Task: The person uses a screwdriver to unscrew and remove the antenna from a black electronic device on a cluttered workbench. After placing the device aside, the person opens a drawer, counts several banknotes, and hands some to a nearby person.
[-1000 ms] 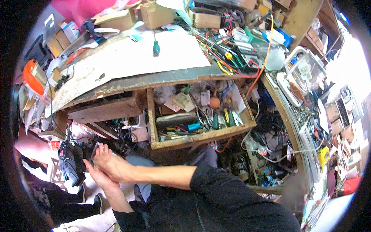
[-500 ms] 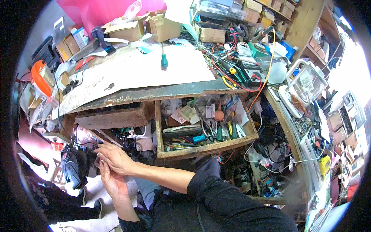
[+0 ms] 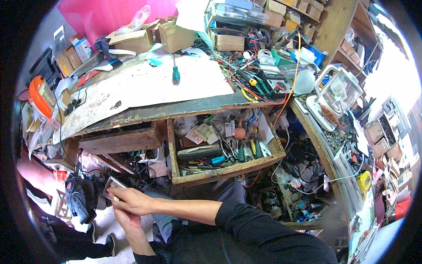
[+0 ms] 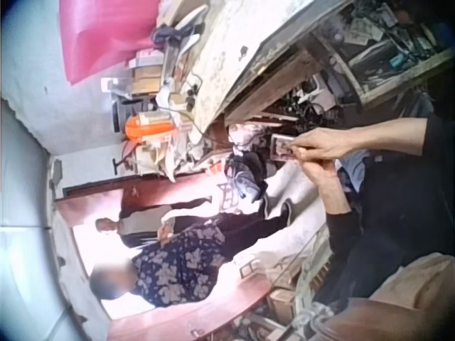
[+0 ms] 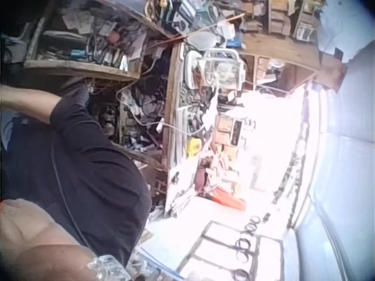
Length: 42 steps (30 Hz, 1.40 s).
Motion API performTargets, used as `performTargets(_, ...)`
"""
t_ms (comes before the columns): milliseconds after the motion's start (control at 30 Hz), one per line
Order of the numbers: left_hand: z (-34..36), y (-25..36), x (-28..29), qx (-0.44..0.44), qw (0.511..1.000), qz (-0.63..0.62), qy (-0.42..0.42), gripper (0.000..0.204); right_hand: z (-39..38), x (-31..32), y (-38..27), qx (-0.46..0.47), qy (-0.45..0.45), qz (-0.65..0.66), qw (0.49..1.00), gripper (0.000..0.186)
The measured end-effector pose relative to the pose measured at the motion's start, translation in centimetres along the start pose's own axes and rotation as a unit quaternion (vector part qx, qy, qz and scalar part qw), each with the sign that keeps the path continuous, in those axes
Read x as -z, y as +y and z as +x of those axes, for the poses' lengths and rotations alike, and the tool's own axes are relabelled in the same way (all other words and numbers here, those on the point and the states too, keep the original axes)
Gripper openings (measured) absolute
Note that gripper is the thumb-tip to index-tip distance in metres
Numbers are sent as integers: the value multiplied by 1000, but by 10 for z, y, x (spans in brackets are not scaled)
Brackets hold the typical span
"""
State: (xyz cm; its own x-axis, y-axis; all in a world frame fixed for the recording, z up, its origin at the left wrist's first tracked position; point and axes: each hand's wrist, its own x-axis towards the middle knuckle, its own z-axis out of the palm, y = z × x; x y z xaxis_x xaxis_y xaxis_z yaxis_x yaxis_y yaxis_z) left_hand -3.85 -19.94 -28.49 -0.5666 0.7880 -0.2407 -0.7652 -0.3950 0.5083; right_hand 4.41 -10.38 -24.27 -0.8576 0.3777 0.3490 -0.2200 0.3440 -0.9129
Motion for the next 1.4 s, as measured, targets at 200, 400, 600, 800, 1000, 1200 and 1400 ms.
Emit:
performTargets(200,-6,7,-3,-21,999,33,16,50,1,5,-9,49,41,-15,998,44)
performTargets(400,-21,14,-31,-83,978,166,-94,35,5,21,-12,-50,125,47,990,34)
performTargets(600,-13,9,-5,-55,982,172,-61,32,-5,10,-4,30,160,-80,983,19)
performTargets(800,-10,12,6,-81,987,139,-22,24,-10,12,-6,35,107,-132,985,20)
performTargets(1000,-11,14,-6,-75,990,108,47,44,-11,-3,-22,86,64,-173,979,40)
performTargets(1200,-16,15,-14,-22,998,45,-26,56,-13,-6,-12,110,23,-329,938,46)
performTargets(1400,-20,5,-9,-11,998,-4,-64,60,-18,-17,-3,188,30,-417,889,44)
